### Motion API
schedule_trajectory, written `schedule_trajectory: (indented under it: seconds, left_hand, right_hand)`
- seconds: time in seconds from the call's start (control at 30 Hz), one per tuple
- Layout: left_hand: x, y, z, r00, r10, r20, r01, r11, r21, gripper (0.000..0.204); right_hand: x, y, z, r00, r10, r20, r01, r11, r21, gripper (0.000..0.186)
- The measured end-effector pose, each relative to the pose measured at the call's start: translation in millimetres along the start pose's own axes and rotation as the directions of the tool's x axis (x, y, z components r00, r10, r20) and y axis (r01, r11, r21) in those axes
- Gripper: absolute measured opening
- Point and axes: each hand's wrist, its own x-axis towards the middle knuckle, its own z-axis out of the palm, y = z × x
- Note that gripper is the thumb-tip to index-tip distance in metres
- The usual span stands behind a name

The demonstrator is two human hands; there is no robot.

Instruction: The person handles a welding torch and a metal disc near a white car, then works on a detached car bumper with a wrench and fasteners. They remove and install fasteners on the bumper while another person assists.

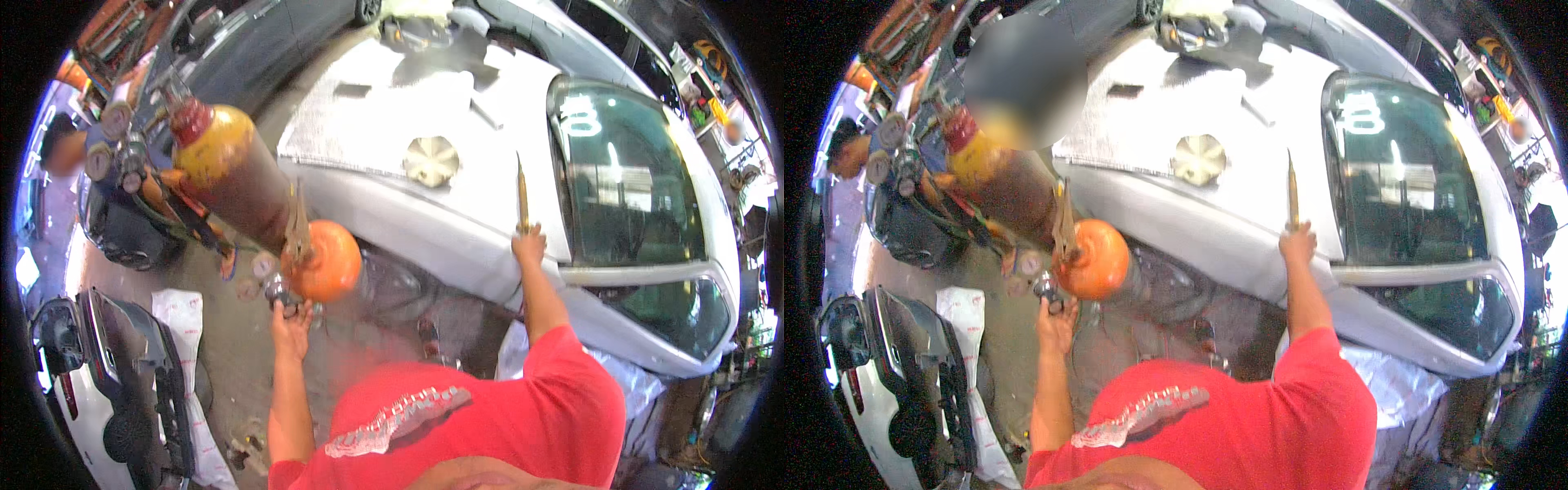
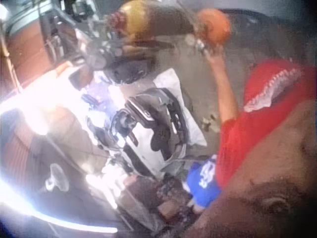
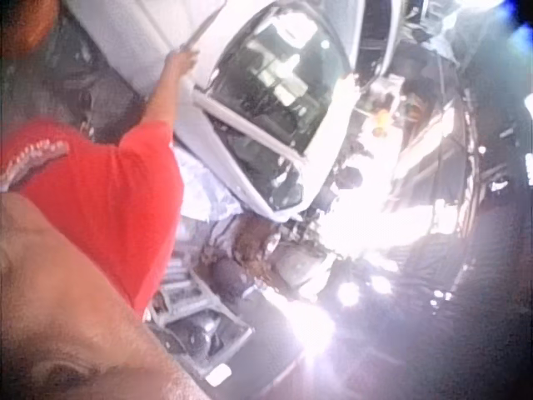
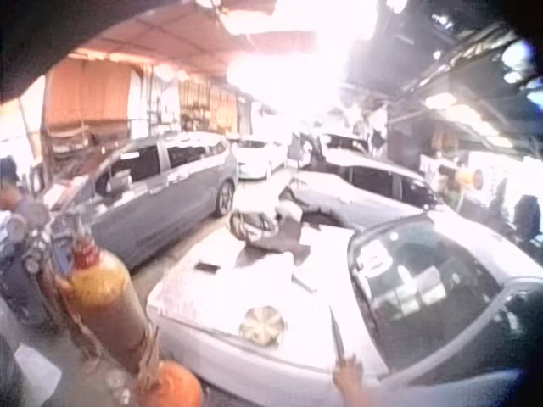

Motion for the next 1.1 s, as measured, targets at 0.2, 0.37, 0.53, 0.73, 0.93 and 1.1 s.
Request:
schedule_trajectory:
  seconds: [0.2, 0.37, 0.53, 0.73, 0.93, 1.1]
  left_hand:
    - [19, -35, 4, 0.738, 0.669, -0.092, -0.125, 0.269, 0.955, 0.051]
    - [21, -39, 4, 0.722, 0.664, -0.194, -0.307, 0.558, 0.771, 0.059]
    - [30, -22, 8, 0.963, 0.124, -0.24, -0.136, 0.99, -0.033, 0.064]
    - [18, -36, 16, 0.632, 0.751, 0.19, 0.043, -0.279, 0.959, 0.06]
    - [13, -35, 28, 0.893, 0.337, -0.297, -0.181, 0.875, 0.45, 0.064]
    - [16, -35, 20, 0.69, 0.712, 0.126, 0.189, -0.346, 0.919, 0.069]
  right_hand:
    - [10, 9, 5, 1.0, 0.011, 0.008, -0.01, 0.998, -0.054, 0.092]
    - [15, 14, 7, 0.998, -0.062, 0.008, 0.062, 0.998, -0.006, 0.094]
    - [18, 32, 11, 0.965, -0.248, -0.082, 0.246, 0.969, -0.038, 0.09]
    - [20, 33, 7, 0.922, -0.361, -0.144, 0.36, 0.932, -0.034, 0.059]
    - [36, 36, 2, 0.841, -0.502, -0.202, 0.513, 0.858, 0.005, 0.035]
    - [58, 32, 16, 0.87, -0.493, 0.006, 0.491, 0.867, 0.085, 0.015]
